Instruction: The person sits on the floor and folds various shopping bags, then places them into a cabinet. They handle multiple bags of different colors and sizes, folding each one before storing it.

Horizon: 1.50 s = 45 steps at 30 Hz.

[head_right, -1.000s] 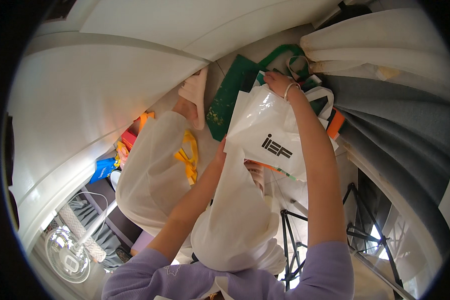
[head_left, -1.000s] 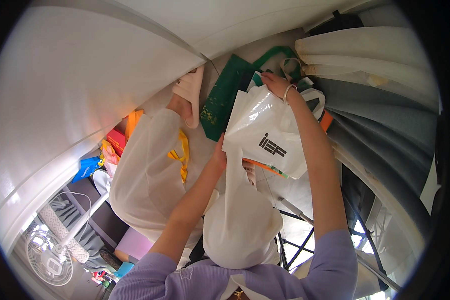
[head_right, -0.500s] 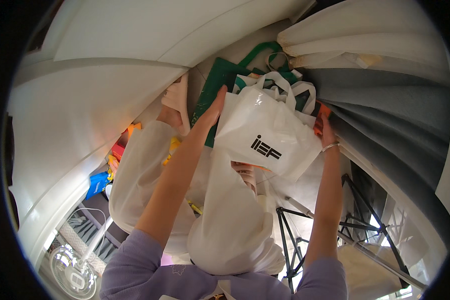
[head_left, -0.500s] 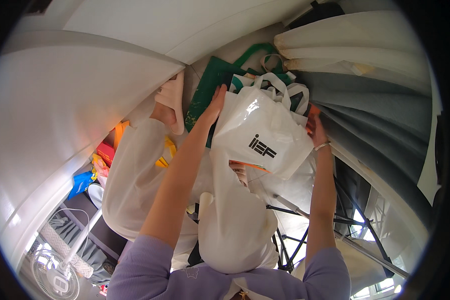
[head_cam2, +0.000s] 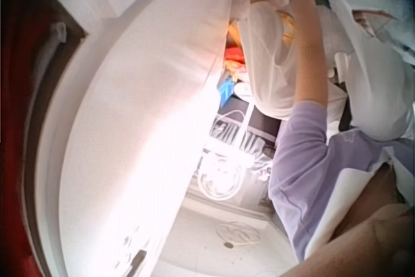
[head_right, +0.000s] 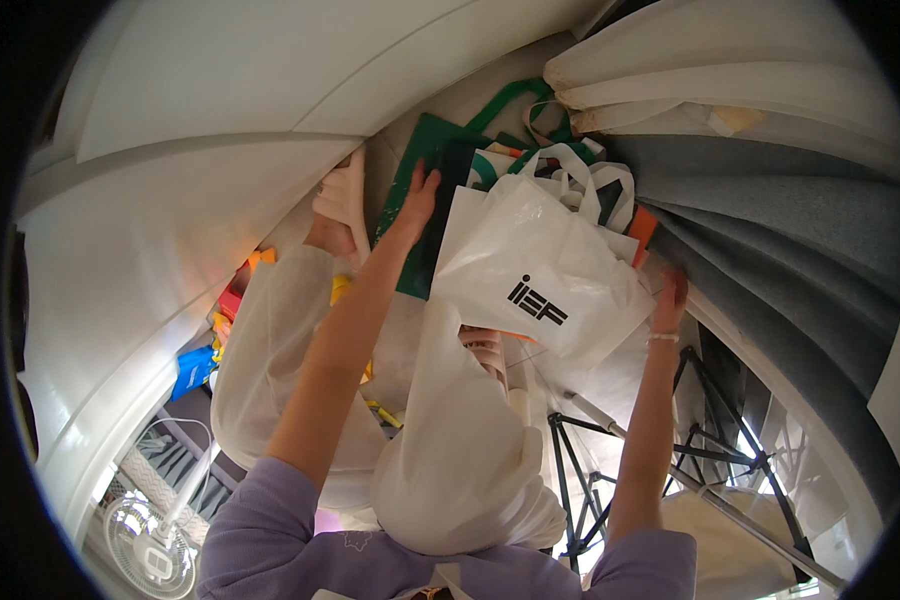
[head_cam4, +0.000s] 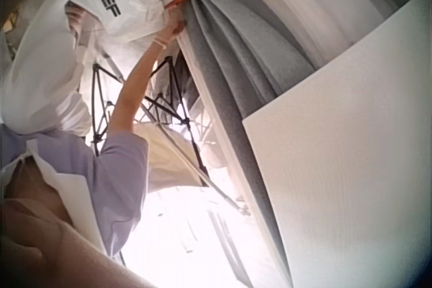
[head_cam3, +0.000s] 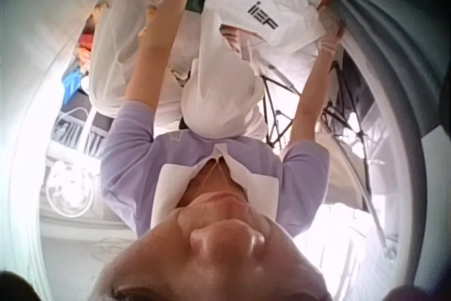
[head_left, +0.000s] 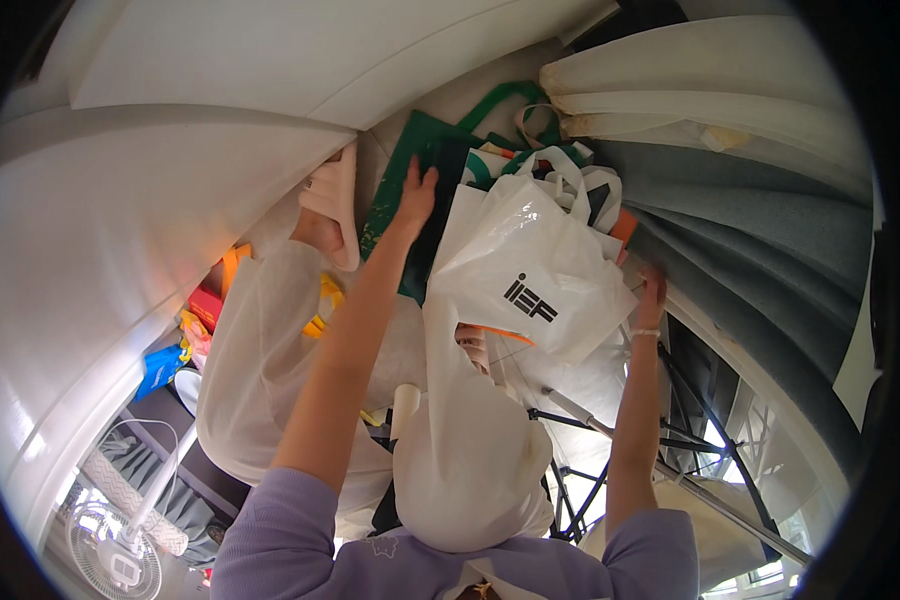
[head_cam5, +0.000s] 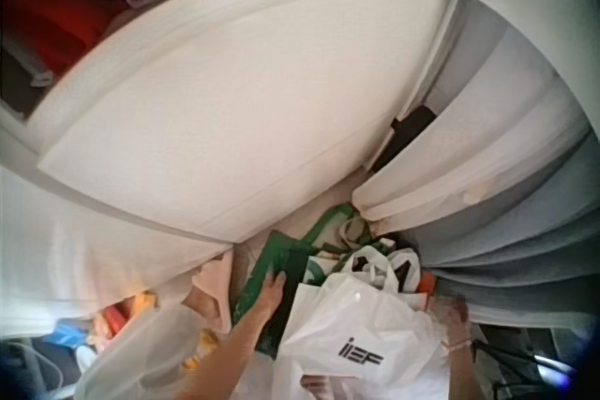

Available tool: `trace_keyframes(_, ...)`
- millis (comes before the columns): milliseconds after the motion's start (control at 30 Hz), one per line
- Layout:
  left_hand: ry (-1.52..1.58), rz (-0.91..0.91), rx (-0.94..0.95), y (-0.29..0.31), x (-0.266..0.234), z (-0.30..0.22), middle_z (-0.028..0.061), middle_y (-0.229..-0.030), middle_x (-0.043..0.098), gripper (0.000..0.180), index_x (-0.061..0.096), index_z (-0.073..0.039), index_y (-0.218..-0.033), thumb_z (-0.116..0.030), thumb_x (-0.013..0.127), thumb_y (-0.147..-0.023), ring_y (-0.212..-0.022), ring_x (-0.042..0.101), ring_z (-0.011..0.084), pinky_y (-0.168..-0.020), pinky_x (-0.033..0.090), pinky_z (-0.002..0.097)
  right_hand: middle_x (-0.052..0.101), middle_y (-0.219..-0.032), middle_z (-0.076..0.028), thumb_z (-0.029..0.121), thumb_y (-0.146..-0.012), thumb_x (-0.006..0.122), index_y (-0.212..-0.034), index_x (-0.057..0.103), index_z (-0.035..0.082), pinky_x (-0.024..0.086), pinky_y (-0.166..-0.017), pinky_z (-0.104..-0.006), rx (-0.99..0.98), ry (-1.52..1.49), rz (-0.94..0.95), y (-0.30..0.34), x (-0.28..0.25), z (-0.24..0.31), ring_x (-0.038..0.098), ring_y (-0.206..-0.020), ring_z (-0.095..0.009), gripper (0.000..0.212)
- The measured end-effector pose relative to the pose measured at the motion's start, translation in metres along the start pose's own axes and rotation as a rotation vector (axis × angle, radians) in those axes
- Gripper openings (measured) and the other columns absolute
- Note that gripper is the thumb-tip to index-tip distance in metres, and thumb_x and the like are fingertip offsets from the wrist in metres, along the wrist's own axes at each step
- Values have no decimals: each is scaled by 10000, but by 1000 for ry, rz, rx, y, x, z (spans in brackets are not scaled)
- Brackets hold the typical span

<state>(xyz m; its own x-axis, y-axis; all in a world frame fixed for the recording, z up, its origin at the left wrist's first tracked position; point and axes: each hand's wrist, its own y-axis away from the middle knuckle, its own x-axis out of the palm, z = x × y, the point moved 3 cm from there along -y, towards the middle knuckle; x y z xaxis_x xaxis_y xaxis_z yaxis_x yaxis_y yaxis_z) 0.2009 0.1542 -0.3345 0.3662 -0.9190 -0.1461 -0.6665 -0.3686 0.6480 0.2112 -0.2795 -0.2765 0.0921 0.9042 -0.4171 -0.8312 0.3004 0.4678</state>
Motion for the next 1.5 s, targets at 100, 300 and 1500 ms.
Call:
trace_keyframes(100, -551, -56, 111, 10, -7, -24, 146, -1135, 379, 384, 441, -69, -1068, -255, 454, -731, -1018, 369, 311, -827, 316, 346, 423, -1079, -84, 325, -760, 457, -1118, 352, 6, 324, -823, -261, 361, -344, -12, 38, 4, -18, 417, -963, -161, 491)
trace_keyframes(300, -383, 42, 281, 4, 13, -20, 151, -868, 546, 237, 560, -37, -890, -173, 479, -713, -733, 530, 310, -659, 421, 323, 447, -1050, -54, 376, -740, 459, -1089, 385, 22, 337, -797, -252, 152, -186, 121, 15, 61, -20, 438, -923, -152, 502)
trace_keyframes(1500, -146, 46, 466, 269, -229, -190, 54, -954, 510, 341, 430, -61, -1073, -265, 398, -802, -880, 464, 115, -744, 352, 240, 427, -1086, -119, 288, -692, 546, -1099, 393, 74, 309, -835, -342, -528, 667, 261, 117, 67, 93, 408, -995, -259, 484)
